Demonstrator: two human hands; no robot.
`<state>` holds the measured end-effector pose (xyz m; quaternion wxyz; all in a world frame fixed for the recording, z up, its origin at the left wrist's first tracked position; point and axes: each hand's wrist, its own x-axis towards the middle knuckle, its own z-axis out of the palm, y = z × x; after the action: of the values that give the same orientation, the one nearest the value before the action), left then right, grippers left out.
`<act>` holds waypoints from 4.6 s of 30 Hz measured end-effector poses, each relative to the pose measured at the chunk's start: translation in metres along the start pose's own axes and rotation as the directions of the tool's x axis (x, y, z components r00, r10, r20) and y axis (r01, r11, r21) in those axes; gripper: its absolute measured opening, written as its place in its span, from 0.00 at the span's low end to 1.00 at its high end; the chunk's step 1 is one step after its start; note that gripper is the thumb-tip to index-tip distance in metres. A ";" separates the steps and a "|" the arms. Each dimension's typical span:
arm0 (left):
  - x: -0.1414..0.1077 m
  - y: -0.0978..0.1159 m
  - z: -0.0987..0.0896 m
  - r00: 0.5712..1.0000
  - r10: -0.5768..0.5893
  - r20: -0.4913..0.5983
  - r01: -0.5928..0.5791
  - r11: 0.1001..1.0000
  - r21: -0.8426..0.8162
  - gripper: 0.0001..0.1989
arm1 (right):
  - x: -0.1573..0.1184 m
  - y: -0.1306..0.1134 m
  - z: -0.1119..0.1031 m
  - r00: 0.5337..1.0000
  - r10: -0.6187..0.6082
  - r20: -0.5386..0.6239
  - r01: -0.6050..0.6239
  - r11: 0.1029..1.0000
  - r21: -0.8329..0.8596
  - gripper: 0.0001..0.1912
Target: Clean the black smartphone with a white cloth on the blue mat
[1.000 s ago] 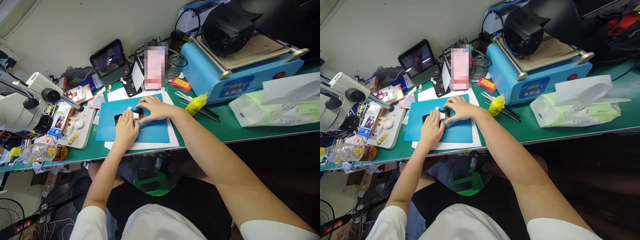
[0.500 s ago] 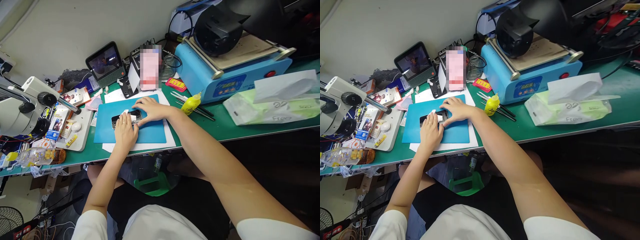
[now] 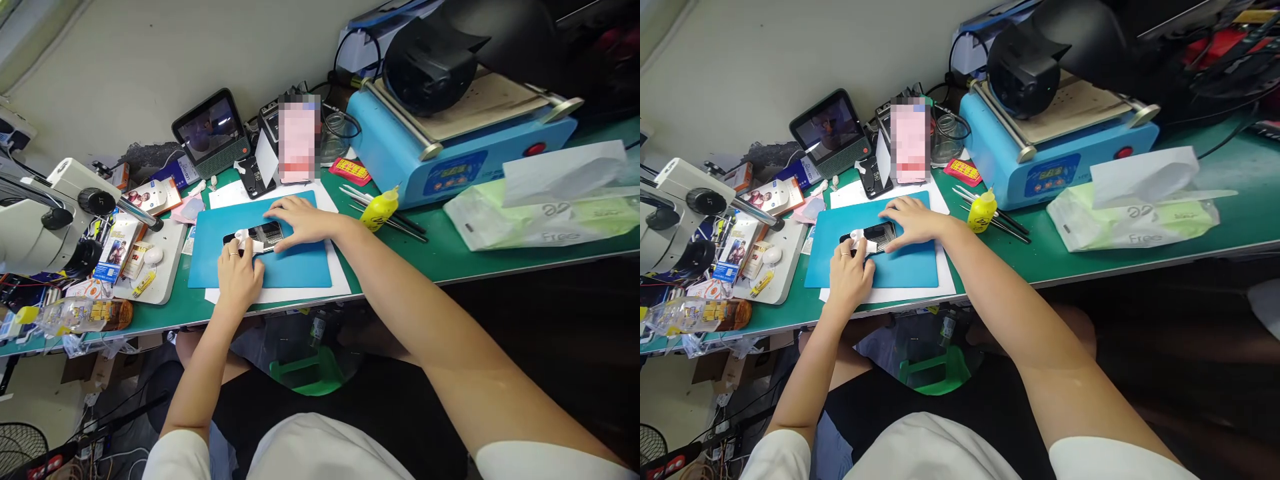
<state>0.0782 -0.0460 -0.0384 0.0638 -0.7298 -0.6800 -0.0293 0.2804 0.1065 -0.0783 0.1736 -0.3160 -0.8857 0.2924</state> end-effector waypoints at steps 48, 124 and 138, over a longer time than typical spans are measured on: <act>0.039 -0.051 0.007 0.742 0.653 -0.150 -0.662 0.749 -0.015 0.23 | -0.016 -0.052 0.003 0.833 -0.484 -0.270 0.360 0.843 -0.399 0.11; 0.028 -0.027 0.007 0.838 0.524 -0.152 -0.543 0.827 -0.148 0.29 | -0.037 -0.072 0.026 0.970 -0.148 -0.195 0.050 0.901 -0.432 0.27; 0.031 -0.024 0.005 0.846 0.507 -0.163 -0.529 0.837 -0.139 0.29 | -0.029 -0.072 0.026 0.963 -0.168 -0.209 0.070 0.910 -0.408 0.24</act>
<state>0.0561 -0.0133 -0.0383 0.0442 -0.8862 -0.4465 -0.1157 0.2564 0.0314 -0.0572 0.2291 -0.3228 -0.9166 0.0554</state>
